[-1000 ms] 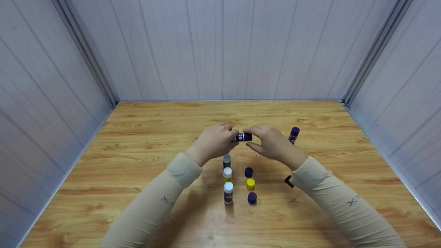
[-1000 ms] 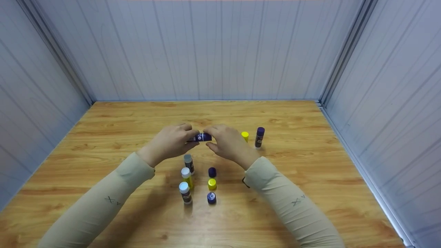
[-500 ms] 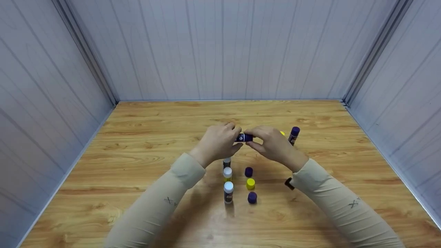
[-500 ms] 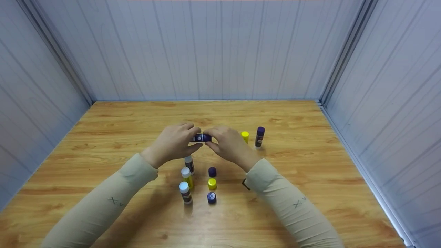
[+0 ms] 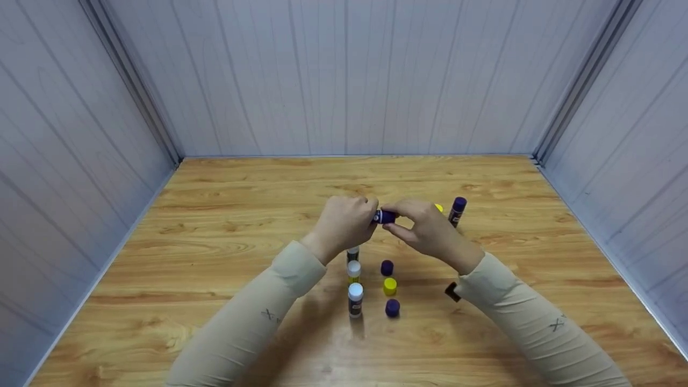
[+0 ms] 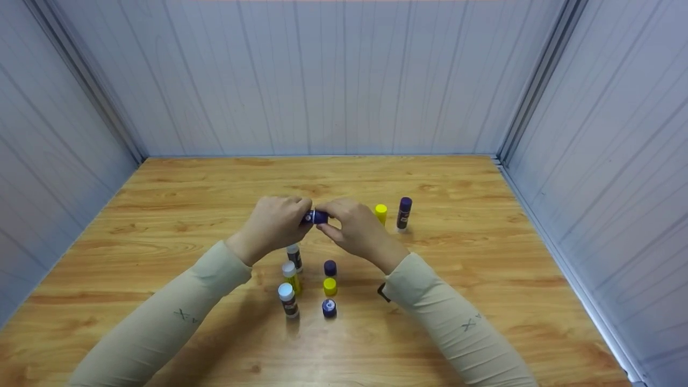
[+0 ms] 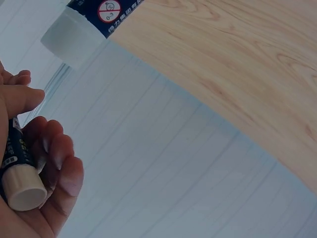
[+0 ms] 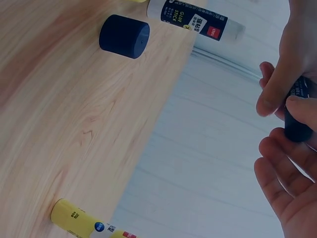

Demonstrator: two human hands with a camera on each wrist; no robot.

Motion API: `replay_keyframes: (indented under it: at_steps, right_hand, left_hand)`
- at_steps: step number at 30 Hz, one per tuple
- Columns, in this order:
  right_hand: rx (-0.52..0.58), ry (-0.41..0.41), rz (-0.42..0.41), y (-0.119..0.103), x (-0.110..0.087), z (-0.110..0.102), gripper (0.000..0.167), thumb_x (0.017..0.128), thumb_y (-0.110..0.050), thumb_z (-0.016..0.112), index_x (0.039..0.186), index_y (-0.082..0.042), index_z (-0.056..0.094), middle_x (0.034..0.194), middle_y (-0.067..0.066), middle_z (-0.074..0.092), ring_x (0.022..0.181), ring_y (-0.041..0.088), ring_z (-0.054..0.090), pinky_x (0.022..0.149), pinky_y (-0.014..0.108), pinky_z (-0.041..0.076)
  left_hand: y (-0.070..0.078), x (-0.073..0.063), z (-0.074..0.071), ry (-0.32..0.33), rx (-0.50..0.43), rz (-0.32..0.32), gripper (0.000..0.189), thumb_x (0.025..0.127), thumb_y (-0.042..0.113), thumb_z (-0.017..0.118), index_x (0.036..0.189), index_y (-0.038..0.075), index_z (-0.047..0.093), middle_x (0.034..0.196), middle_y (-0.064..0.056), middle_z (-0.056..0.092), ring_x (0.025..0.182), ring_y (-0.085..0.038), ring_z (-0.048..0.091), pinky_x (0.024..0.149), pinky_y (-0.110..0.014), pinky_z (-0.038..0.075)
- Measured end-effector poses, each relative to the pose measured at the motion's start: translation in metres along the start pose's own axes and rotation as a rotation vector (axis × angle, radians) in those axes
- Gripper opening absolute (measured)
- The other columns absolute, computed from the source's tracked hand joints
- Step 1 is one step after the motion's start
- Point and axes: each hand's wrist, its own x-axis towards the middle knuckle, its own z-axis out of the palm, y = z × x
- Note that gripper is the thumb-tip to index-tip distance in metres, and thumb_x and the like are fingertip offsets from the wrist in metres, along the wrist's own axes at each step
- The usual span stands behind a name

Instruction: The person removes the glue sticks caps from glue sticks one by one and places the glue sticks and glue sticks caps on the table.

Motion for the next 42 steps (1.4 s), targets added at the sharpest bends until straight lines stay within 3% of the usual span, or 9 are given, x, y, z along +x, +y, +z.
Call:
replay_keyframes:
  at_steps: [5, 8, 16, 27, 31, 36, 39, 42]
  right_hand:
    - [0.001, 0.008, -0.012, -0.003, -0.001, 0.000, 0.027, 0.098, -0.005, 0.081, 0.124, 0.000, 0.076, 0.110, 0.013, 0.080, 0.098, 0.027, 0.078, 0.085, 0.043, 0.066]
    - [0.001, 0.015, -0.026, -0.003, -0.001, 0.000, 0.026, 0.097, -0.006, 0.081, 0.123, -0.001, 0.077, 0.109, 0.012, 0.081, 0.096, 0.026, 0.078, 0.084, 0.042, 0.066]
    - [0.009, 0.015, -0.059, -0.001, -0.001, 0.002, 0.027, 0.097, -0.004, 0.082, 0.123, 0.001, 0.077, 0.107, 0.013, 0.081, 0.094, 0.026, 0.079, 0.081, 0.043, 0.066]
    - [-0.017, 0.020, -0.088, -0.002, -0.002, -0.002, 0.030, 0.095, -0.003, 0.083, 0.124, 0.002, 0.077, 0.107, 0.013, 0.081, 0.094, 0.026, 0.078, 0.079, 0.043, 0.066]
    - [-0.063, 0.022, -0.091, 0.002, -0.005, -0.007, 0.027, 0.095, -0.004, 0.083, 0.120, 0.002, 0.077, 0.103, 0.014, 0.081, 0.092, 0.027, 0.078, 0.078, 0.043, 0.066]
    - [-0.135, 0.065, -0.040, 0.015, -0.018, -0.016, 0.024, 0.090, 0.002, 0.085, 0.112, 0.006, 0.078, 0.098, 0.016, 0.081, 0.087, 0.028, 0.079, 0.075, 0.045, 0.067]
    - [-0.143, 0.066, -0.023, 0.023, -0.024, -0.019, 0.025, 0.089, 0.003, 0.086, 0.113, 0.007, 0.078, 0.098, 0.016, 0.082, 0.086, 0.029, 0.079, 0.075, 0.045, 0.067]
    - [-0.142, 0.050, -0.036, 0.026, -0.025, -0.018, 0.024, 0.092, 0.001, 0.085, 0.114, 0.007, 0.078, 0.100, 0.016, 0.082, 0.088, 0.028, 0.080, 0.076, 0.044, 0.067]
  left_hand:
    - [0.001, 0.000, -0.002, 0.028, 0.015, 0.015, 0.028, 0.100, 0.027, 0.076, 0.077, 0.016, 0.066, 0.059, 0.004, 0.062, 0.050, -0.007, 0.030, 0.043, -0.027, 0.033]
    - [0.000, 0.000, -0.002, 0.035, 0.003, 0.017, 0.029, 0.098, 0.025, 0.078, 0.074, 0.016, 0.065, 0.058, 0.004, 0.062, 0.051, -0.007, 0.029, 0.044, -0.027, 0.031]
    - [-0.001, -0.001, -0.002, 0.004, -0.014, 0.019, 0.028, 0.099, 0.026, 0.077, 0.075, 0.016, 0.067, 0.060, 0.003, 0.064, 0.051, -0.007, 0.036, 0.044, -0.029, 0.050]
    - [-0.002, 0.001, -0.006, -0.077, -0.091, -0.004, 0.024, 0.099, 0.023, 0.077, 0.078, 0.014, 0.070, 0.064, 0.001, 0.068, 0.053, -0.009, 0.042, 0.049, -0.033, 0.056]
    - [-0.011, 0.000, -0.005, -0.132, -0.141, -0.020, 0.022, 0.099, 0.021, 0.075, 0.079, 0.013, 0.069, 0.065, 0.000, 0.063, 0.055, -0.011, 0.041, 0.047, -0.033, 0.050]
    - [-0.035, -0.011, -0.003, -0.165, -0.194, -0.130, 0.035, 0.098, 0.011, 0.071, 0.068, 0.014, 0.052, 0.060, 0.002, 0.041, 0.055, -0.012, 0.032, 0.049, -0.031, 0.030]
    - [-0.046, -0.015, -0.003, -0.169, -0.219, -0.165, 0.038, 0.097, 0.008, 0.070, 0.068, 0.015, 0.046, 0.061, 0.003, 0.037, 0.056, -0.013, 0.031, 0.050, -0.031, 0.028]
    - [-0.050, -0.017, -0.004, -0.167, -0.242, -0.166, 0.034, 0.096, 0.008, 0.070, 0.069, 0.014, 0.050, 0.062, 0.002, 0.041, 0.056, -0.014, 0.033, 0.050, -0.032, 0.030]
